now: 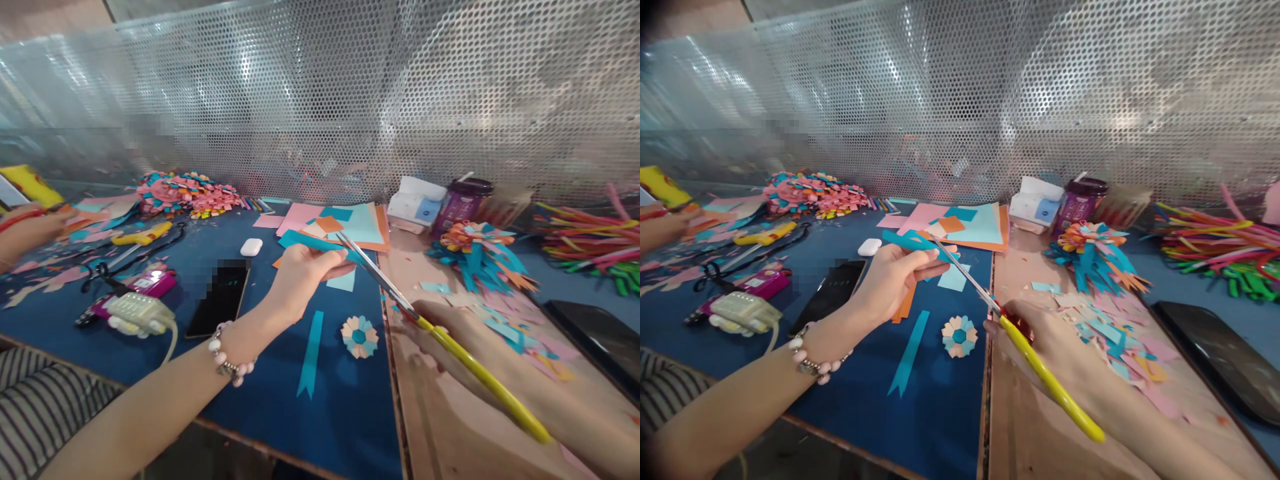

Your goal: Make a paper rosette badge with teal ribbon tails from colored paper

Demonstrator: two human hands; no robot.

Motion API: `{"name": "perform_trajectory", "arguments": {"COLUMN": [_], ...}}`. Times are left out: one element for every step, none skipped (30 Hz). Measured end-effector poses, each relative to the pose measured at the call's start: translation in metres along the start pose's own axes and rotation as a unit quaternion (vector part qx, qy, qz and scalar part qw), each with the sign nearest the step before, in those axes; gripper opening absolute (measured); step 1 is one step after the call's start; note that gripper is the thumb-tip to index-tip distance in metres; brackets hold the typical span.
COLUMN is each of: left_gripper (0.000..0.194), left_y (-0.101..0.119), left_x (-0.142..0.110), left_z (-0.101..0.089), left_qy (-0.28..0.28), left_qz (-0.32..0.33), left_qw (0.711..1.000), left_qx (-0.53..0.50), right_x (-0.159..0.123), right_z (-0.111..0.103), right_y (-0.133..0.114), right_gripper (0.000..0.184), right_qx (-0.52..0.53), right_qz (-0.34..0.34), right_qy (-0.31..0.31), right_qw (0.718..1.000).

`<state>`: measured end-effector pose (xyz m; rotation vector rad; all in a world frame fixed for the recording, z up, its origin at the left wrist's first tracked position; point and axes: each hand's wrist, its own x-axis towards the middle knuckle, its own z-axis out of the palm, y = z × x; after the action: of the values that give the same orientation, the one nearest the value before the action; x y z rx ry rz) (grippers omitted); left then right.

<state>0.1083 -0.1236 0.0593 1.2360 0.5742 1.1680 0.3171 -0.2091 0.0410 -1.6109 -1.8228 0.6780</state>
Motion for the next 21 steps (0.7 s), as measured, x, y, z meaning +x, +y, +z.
{"name": "perform_trajectory", "arguments": {"left_gripper": [0.014, 0.014, 0.014, 0.014, 0.014, 0.014, 0.014, 0.014, 0.014, 0.014, 0.013, 0.013, 0.013, 0.013, 0.012, 0.011, 0.010, 0.010, 0.009, 0.009, 0.009], "left_y": [0.0003, 0.0005, 0.0007, 0.0007, 0.0007, 0.0005, 0.0004, 0.0001, -0.0001, -0.0004, -0.0006, -0.0008, -0.0009, -0.0010, -0.0011, -0.0011, -0.0011, -0.0010, -0.0009, -0.0008, -0.0007], "left_x": [-0.0003, -0.0006, -0.0009, -0.0011, -0.0012, -0.0013, -0.0014, -0.0014, -0.0014, -0.0015, -0.0016, -0.0018, -0.0020, -0.0022, -0.0024, -0.0026, -0.0027, -0.0028, -0.0028, -0.0028, -0.0027], "left_z": [0.0003, 0.0006, 0.0008, 0.0009, 0.0009, 0.0009, 0.0009, 0.0009, 0.0009, 0.0008, 0.0008, 0.0008, 0.0008, 0.0008, 0.0009, 0.0009, 0.0010, 0.0011, 0.0012, 0.0013, 0.0013], "left_qy": [0.002, 0.005, 0.006, 0.007, 0.007, 0.006, 0.005, 0.005, 0.006, 0.007, 0.007, 0.007, 0.007, 0.007, 0.006, 0.007, 0.008, 0.008, 0.008, 0.008, 0.008], "left_qz": [0.001, 0.002, 0.003, 0.003, 0.004, 0.004, 0.004, 0.005, 0.006, 0.007, 0.007, 0.008, 0.010, 0.011, 0.012, 0.014, 0.016, 0.018, 0.018, 0.017, 0.017], "left_qw": [1.000, 1.000, 1.000, 1.000, 1.000, 1.000, 1.000, 1.000, 1.000, 1.000, 1.000, 1.000, 1.000, 1.000, 1.000, 1.000, 1.000, 1.000, 1.000, 1.000, 1.000], "left_qx": [0.000, 0.000, 0.000, -0.002, -0.004, -0.006, -0.009, -0.011, -0.012, -0.011, -0.011, -0.012, -0.014, -0.015, -0.016, -0.017, -0.017, -0.016, -0.016, -0.016, -0.017], "right_x": [0.0000, 0.0000, -0.0001, -0.0002, -0.0003, -0.0005, -0.0008, -0.0010, -0.0013, -0.0015, -0.0017, -0.0019, -0.0021, -0.0022, -0.0023, -0.0023, -0.0024, -0.0025, -0.0026, -0.0028, -0.0029], "right_z": [-0.0001, -0.0002, -0.0004, -0.0006, -0.0008, -0.0010, -0.0011, -0.0011, -0.0011, -0.0009, -0.0008, -0.0006, -0.0005, -0.0005, -0.0006, -0.0007, -0.0010, -0.0012, -0.0014, -0.0016, -0.0017], "right_y": [-0.0001, -0.0002, -0.0002, -0.0003, -0.0004, -0.0004, -0.0004, -0.0003, -0.0003, -0.0001, 0.0000, 0.0001, 0.0001, 0.0001, -0.0002, -0.0005, -0.0010, -0.0016, -0.0021, -0.0026, -0.0030], "right_gripper": [0.026, 0.027, 0.027, 0.027, 0.027, 0.028, 0.028, 0.029, 0.029, 0.029, 0.029, 0.030, 0.030, 0.029, 0.029, 0.029, 0.029, 0.029, 0.028, 0.029, 0.029], "right_qx": [-0.001, -0.003, -0.006, -0.009, -0.013, -0.017, -0.022, -0.027, -0.033, -0.039, -0.046, -0.053, -0.059, -0.065, -0.071, -0.076, -0.081, -0.085, -0.090, -0.094, -0.098], "right_qz": [-0.001, -0.001, -0.002, -0.002, -0.002, -0.002, -0.002, -0.002, -0.003, -0.003, -0.003, -0.003, -0.004, -0.004, -0.005, -0.005, -0.006, -0.007, -0.007, -0.007, -0.008], "right_qy": [-0.002, -0.004, -0.006, -0.007, -0.009, -0.011, -0.013, -0.015, -0.017, -0.019, -0.021, -0.022, -0.024, -0.025, -0.026, -0.027, -0.029, -0.030, -0.031, -0.032, -0.032], "right_qw": [1.000, 1.000, 1.000, 1.000, 1.000, 1.000, 1.000, 1.000, 0.999, 0.999, 0.999, 0.998, 0.998, 0.998, 0.997, 0.997, 0.996, 0.996, 0.995, 0.995, 0.995]}}
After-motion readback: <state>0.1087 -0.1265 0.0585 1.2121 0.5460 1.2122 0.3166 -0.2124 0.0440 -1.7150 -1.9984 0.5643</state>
